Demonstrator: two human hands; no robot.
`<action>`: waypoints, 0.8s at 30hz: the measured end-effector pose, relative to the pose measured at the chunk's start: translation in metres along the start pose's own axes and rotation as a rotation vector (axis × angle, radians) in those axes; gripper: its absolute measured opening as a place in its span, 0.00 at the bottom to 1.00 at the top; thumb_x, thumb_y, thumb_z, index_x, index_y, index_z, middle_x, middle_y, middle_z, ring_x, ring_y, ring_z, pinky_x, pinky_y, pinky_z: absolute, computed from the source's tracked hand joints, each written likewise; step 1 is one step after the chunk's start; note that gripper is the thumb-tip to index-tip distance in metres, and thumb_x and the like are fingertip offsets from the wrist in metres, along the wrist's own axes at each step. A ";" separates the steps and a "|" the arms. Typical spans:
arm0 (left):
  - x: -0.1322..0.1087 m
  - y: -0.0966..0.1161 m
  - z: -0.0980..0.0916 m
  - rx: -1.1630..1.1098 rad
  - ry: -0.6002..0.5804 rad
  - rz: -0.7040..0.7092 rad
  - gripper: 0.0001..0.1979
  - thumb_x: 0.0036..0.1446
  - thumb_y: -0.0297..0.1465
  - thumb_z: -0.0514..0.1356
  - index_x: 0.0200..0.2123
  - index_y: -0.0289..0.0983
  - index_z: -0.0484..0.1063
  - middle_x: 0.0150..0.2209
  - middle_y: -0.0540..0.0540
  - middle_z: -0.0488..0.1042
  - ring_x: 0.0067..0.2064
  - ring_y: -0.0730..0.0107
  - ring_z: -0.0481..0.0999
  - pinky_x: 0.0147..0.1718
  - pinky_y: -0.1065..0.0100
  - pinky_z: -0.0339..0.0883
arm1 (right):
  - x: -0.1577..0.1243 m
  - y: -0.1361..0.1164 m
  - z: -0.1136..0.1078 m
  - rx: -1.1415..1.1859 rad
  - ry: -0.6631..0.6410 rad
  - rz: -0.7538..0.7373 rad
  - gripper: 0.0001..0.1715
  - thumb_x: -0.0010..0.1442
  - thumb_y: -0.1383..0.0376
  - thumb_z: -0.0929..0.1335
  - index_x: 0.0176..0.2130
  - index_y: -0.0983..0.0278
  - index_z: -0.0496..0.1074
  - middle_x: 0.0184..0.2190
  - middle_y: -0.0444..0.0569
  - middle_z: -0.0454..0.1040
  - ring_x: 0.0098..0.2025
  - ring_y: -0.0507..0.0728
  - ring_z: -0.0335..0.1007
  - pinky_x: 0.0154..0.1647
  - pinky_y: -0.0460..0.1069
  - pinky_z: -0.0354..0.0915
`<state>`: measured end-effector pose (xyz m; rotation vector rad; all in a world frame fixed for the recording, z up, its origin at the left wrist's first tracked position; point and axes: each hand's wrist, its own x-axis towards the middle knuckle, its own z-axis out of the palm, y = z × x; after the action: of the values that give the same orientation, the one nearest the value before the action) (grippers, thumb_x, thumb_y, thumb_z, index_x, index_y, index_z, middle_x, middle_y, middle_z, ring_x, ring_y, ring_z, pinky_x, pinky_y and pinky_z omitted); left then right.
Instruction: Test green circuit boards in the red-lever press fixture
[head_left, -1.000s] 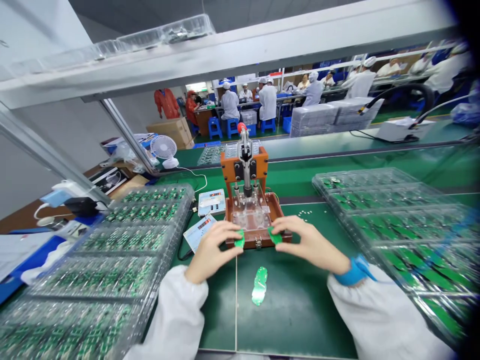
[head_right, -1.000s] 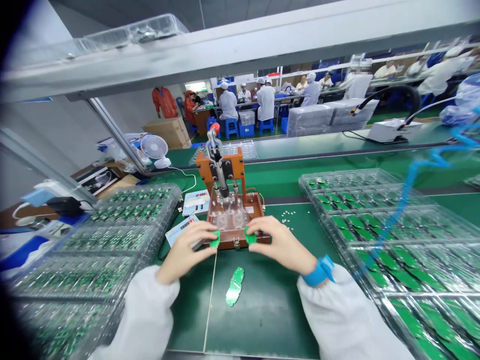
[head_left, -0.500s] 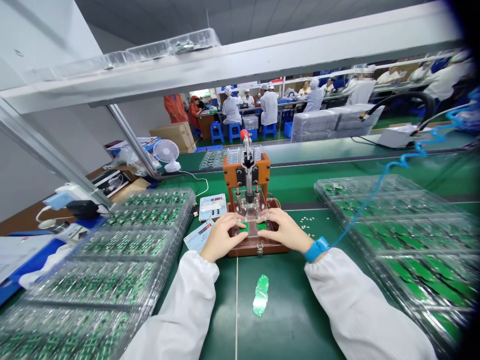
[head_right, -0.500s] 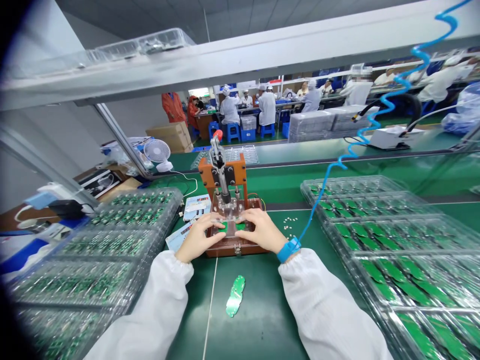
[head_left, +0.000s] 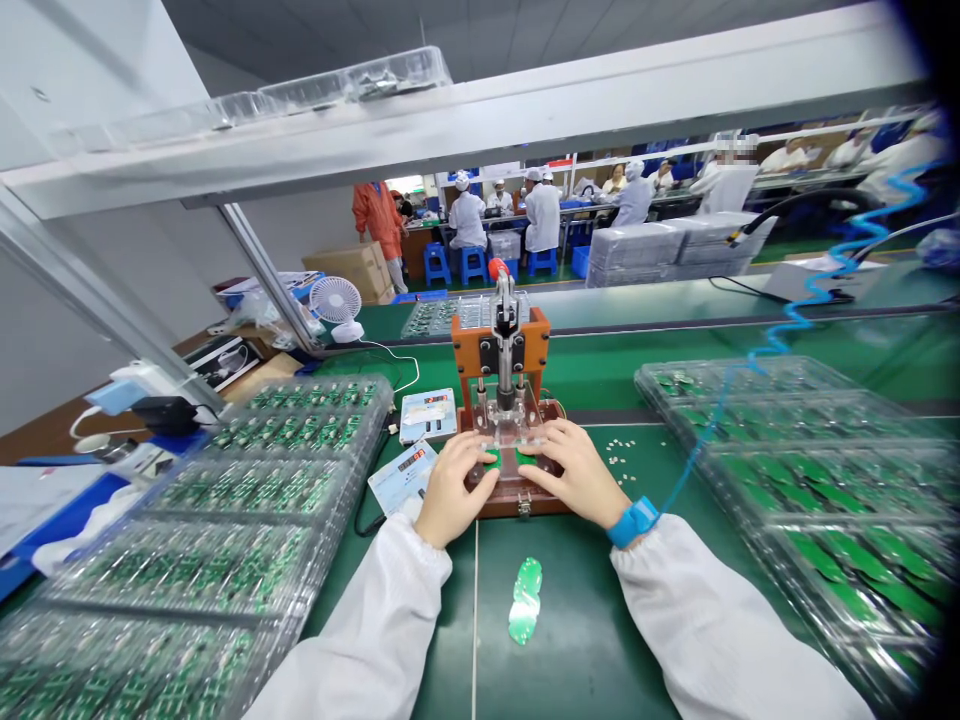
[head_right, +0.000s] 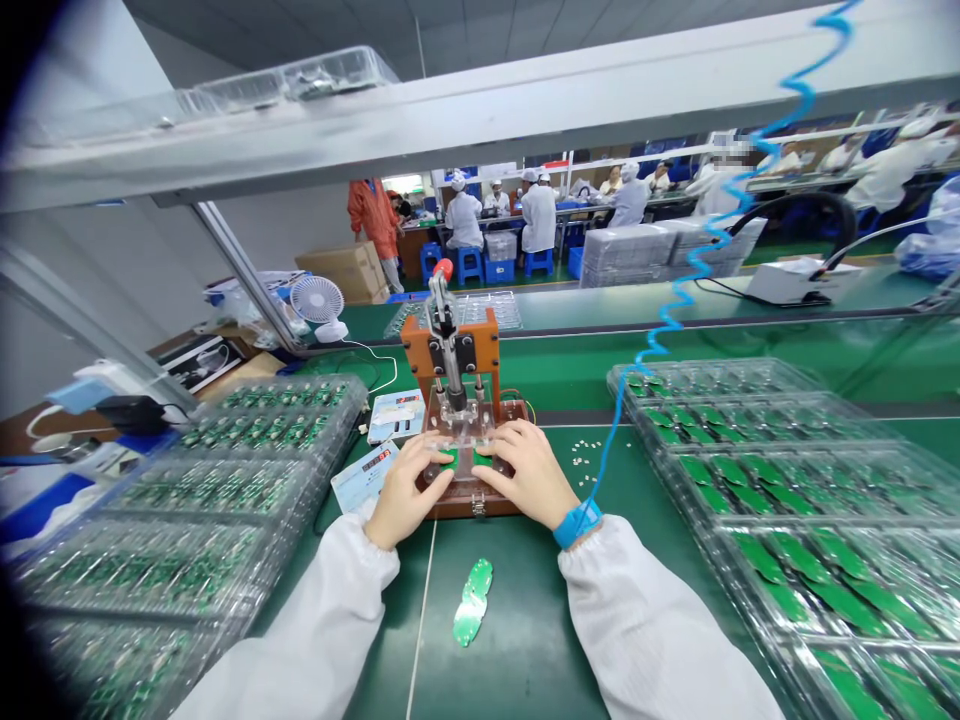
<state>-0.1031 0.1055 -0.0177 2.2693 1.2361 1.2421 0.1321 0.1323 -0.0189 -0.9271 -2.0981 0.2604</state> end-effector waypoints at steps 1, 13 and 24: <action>0.000 0.000 0.001 0.007 0.010 0.006 0.04 0.65 0.30 0.60 0.41 0.38 0.75 0.52 0.42 0.77 0.62 0.53 0.67 0.62 0.46 0.62 | -0.001 -0.001 -0.001 0.005 0.005 0.003 0.13 0.66 0.54 0.72 0.45 0.58 0.80 0.49 0.52 0.79 0.55 0.66 0.67 0.61 0.66 0.60; -0.011 0.043 0.014 0.102 0.009 0.438 0.06 0.61 0.26 0.59 0.41 0.36 0.73 0.39 0.44 0.78 0.42 0.61 0.75 0.41 0.59 0.70 | 0.017 -0.009 -0.025 0.233 0.441 0.186 0.24 0.73 0.55 0.62 0.30 0.61 0.75 0.40 0.53 0.79 0.46 0.62 0.75 0.50 0.60 0.70; -0.026 0.031 0.044 0.133 -0.329 0.543 0.16 0.63 0.35 0.59 0.52 0.37 0.74 0.62 0.42 0.70 0.68 0.57 0.62 0.68 0.54 0.58 | 0.208 -0.029 -0.083 0.355 0.294 0.262 0.31 0.66 0.41 0.66 0.48 0.65 0.74 0.41 0.56 0.81 0.50 0.65 0.76 0.59 0.62 0.66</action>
<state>-0.0580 0.0732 -0.0399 2.8787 0.6206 0.8887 0.0950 0.2455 0.1724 -0.9562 -1.5962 0.5758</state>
